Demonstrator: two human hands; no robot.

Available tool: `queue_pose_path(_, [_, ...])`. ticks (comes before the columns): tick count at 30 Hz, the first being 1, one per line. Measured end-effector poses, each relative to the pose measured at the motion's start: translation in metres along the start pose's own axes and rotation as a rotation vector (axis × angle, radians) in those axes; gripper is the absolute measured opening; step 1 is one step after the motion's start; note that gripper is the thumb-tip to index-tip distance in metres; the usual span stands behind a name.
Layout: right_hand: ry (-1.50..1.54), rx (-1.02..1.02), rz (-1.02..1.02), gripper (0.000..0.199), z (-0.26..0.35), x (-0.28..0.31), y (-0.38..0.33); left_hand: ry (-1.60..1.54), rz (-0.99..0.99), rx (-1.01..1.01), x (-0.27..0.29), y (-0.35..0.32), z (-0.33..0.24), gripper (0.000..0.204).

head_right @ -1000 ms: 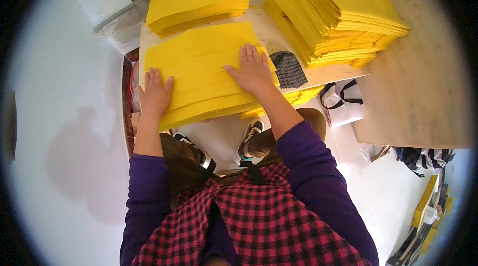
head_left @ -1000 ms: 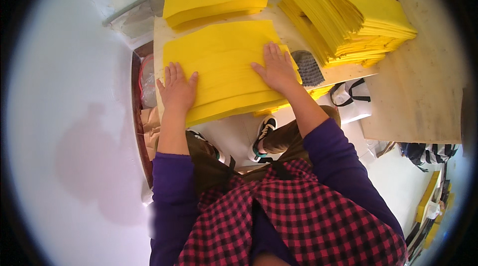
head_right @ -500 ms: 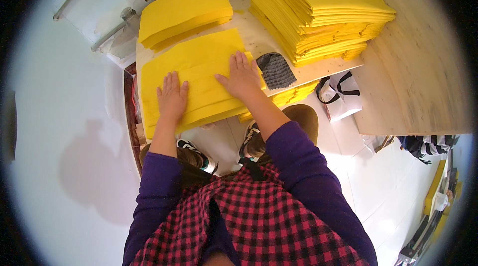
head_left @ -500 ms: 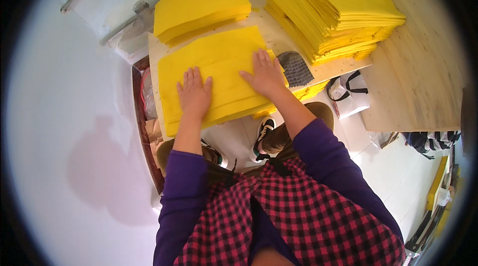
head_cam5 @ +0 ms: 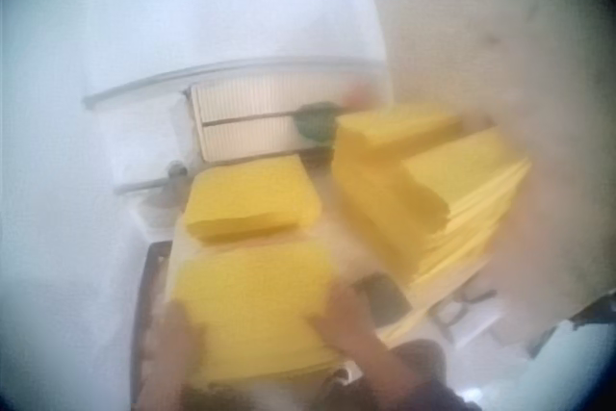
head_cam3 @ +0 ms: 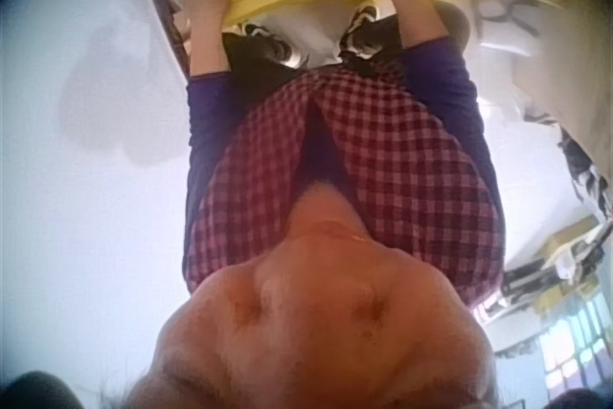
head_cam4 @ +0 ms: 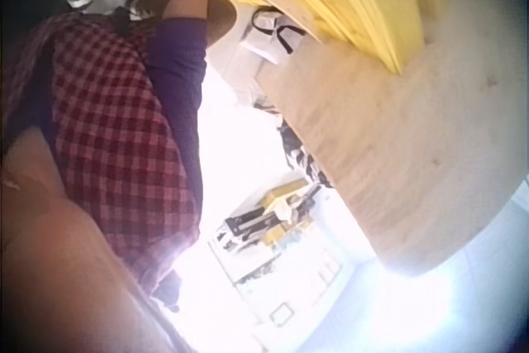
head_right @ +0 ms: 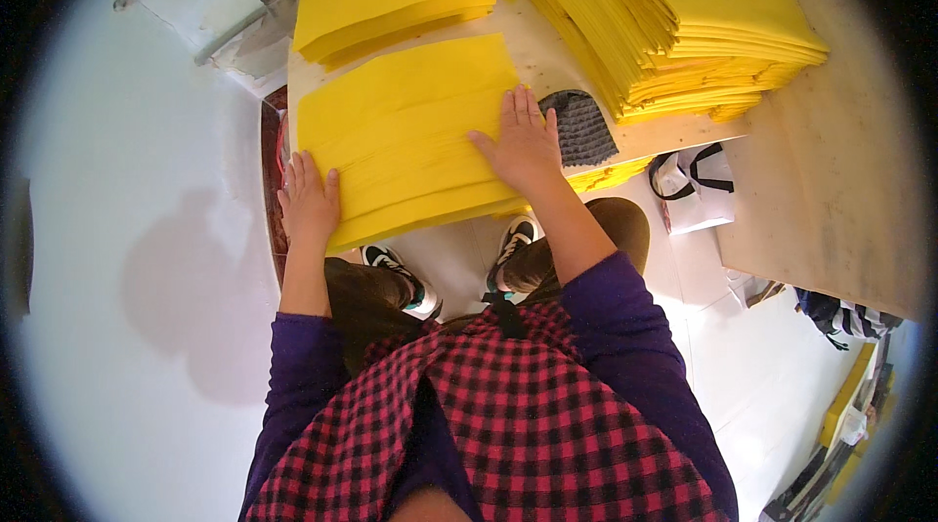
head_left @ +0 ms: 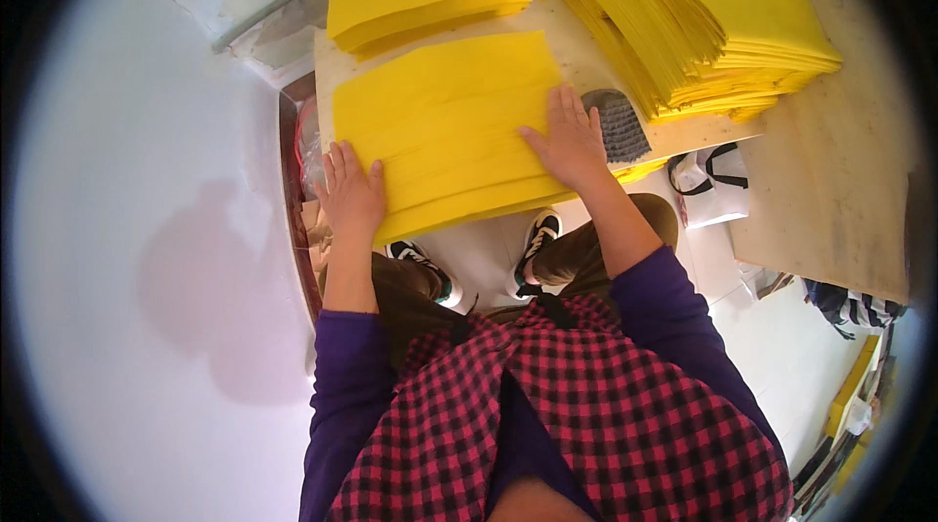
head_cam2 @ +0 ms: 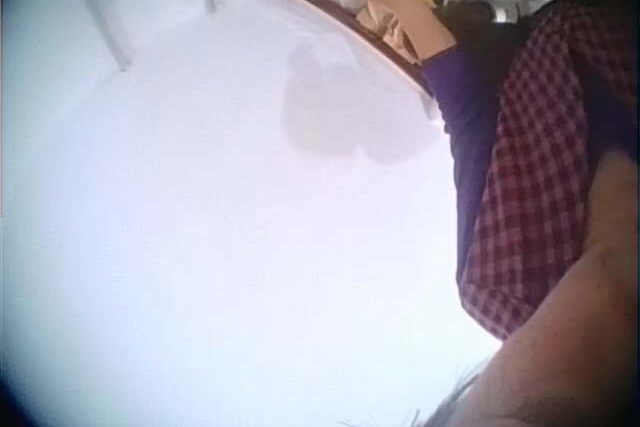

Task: The person repeatedly folds yellow foam sheets in half and stacks them on a wooden work surface. The hands smooth each fold and place the folded sheet onto a growing pile.

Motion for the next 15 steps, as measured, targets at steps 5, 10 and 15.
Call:
queue_pose_path(5, [-0.013, 0.012, -0.008, 0.085, -0.002, 0.020, 0.002, 0.084, -0.059, 0.001, 0.031, -0.004, 0.018, 0.064])
queue_pose_path(10, [0.097, 0.207, -0.135, 0.084, 0.036, 0.052, 0.003, 0.029, -0.246, -0.155, 0.079, 0.007, -0.022, 0.060])
queue_pose_path(15, [0.153, 0.347, -0.081, 0.081, 0.098, 0.027, 0.005, -0.091, -0.100, -0.370, 0.041, 0.017, -0.118, 0.060])
Point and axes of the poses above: each hand's wrist, its own y-axis towards the middle knuckle, its own x-axis out of the back of the hand, z = x × y, the point moved 9 cm from there along y, towards the middle knuckle, and after that the axes turned 2 degrees about -x, right-handed, at the moved point
